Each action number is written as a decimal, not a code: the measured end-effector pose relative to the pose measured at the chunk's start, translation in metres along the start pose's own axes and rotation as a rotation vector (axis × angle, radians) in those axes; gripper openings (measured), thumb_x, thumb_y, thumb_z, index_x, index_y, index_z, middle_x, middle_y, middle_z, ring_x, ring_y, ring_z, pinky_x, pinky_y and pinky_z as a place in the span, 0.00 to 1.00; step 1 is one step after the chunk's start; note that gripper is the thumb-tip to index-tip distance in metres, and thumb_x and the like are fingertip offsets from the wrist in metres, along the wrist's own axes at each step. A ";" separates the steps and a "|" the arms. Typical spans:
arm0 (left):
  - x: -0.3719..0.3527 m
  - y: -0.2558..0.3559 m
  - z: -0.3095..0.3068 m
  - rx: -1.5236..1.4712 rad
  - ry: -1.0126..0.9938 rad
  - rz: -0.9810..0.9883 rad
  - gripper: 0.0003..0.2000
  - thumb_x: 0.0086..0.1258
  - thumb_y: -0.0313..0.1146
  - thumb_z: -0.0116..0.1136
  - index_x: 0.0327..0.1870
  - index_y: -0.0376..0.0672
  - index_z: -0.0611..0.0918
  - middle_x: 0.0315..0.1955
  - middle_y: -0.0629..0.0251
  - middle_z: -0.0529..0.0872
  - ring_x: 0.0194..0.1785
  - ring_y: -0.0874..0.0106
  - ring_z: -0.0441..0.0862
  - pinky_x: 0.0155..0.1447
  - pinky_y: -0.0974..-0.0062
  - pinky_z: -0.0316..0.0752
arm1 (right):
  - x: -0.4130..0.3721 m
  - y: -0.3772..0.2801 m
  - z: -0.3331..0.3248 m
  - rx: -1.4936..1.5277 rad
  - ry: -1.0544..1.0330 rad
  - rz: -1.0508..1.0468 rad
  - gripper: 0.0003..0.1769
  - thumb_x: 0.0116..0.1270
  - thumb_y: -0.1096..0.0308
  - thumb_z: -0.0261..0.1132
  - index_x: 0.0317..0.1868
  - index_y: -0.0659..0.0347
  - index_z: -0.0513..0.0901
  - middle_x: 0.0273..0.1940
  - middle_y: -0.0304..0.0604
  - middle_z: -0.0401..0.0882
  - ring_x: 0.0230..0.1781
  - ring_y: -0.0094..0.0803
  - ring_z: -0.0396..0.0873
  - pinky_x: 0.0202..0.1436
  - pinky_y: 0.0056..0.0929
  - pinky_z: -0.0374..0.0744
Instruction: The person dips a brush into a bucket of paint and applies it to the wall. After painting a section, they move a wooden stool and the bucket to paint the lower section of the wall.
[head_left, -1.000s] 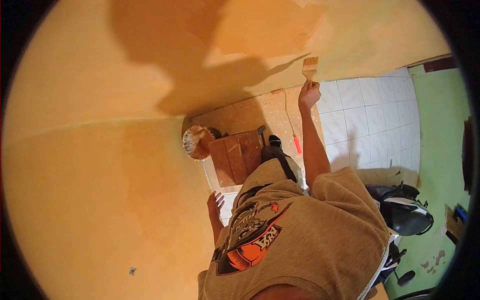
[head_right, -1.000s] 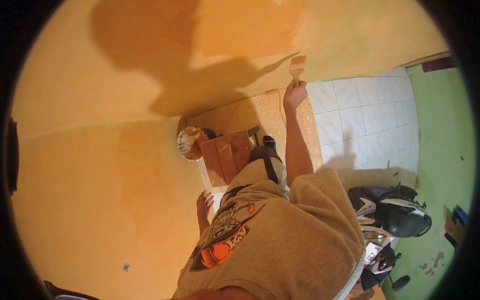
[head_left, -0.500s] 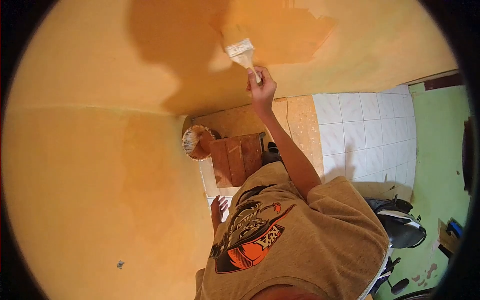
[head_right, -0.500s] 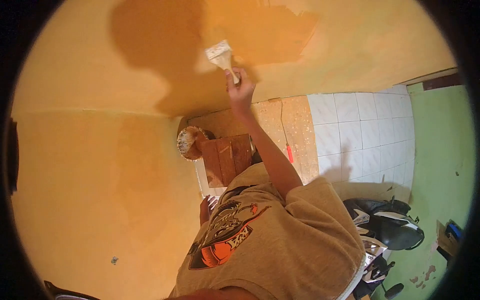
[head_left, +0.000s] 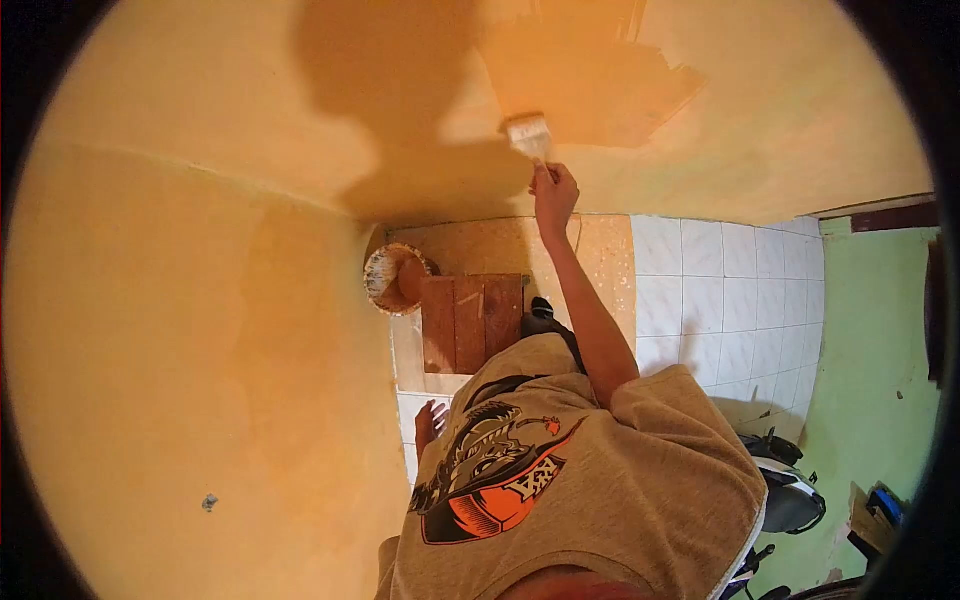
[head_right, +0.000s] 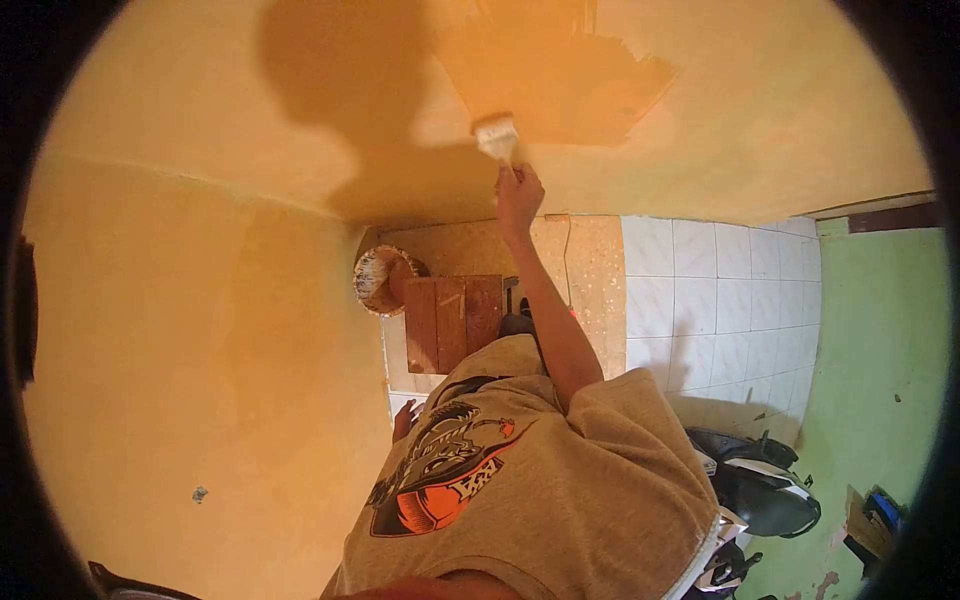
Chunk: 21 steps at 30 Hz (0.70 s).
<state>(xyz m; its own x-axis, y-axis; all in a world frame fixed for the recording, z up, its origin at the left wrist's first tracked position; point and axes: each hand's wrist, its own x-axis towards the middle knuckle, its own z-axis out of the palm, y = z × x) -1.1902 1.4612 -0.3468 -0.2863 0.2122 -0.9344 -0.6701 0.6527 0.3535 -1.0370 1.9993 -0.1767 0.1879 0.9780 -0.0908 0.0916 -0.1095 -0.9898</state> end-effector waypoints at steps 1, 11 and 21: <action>0.001 -0.001 -0.001 0.015 0.019 -0.017 0.27 0.72 0.51 0.48 0.68 0.49 0.67 0.56 0.64 0.80 0.52 0.68 0.79 0.52 0.69 0.72 | -0.014 -0.026 0.001 0.134 0.009 -0.121 0.11 0.67 0.67 0.64 0.33 0.70 0.79 0.22 0.39 0.77 0.21 0.22 0.75 0.25 0.23 0.76; -0.019 0.028 0.014 -0.057 -0.013 0.133 0.28 0.72 0.51 0.49 0.68 0.46 0.67 0.57 0.57 0.79 0.54 0.64 0.79 0.53 0.66 0.74 | 0.003 0.021 -0.010 -0.004 -0.013 -0.079 0.14 0.68 0.64 0.62 0.32 0.69 0.81 0.20 0.38 0.77 0.22 0.22 0.72 0.29 0.24 0.70; -0.002 0.018 0.002 -0.057 -0.055 0.039 0.28 0.71 0.51 0.50 0.68 0.48 0.67 0.57 0.59 0.79 0.54 0.63 0.79 0.53 0.66 0.73 | -0.001 -0.020 0.002 -0.022 -0.111 -0.078 0.15 0.66 0.62 0.64 0.31 0.68 0.83 0.21 0.39 0.81 0.22 0.21 0.75 0.29 0.23 0.71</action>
<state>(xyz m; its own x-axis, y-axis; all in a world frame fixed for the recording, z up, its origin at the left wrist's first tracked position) -1.2000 1.4737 -0.3386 -0.2763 0.2773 -0.9202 -0.6975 0.6009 0.3904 -1.0412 2.0014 -0.1571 0.0697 0.9972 -0.0265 0.1232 -0.0350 -0.9918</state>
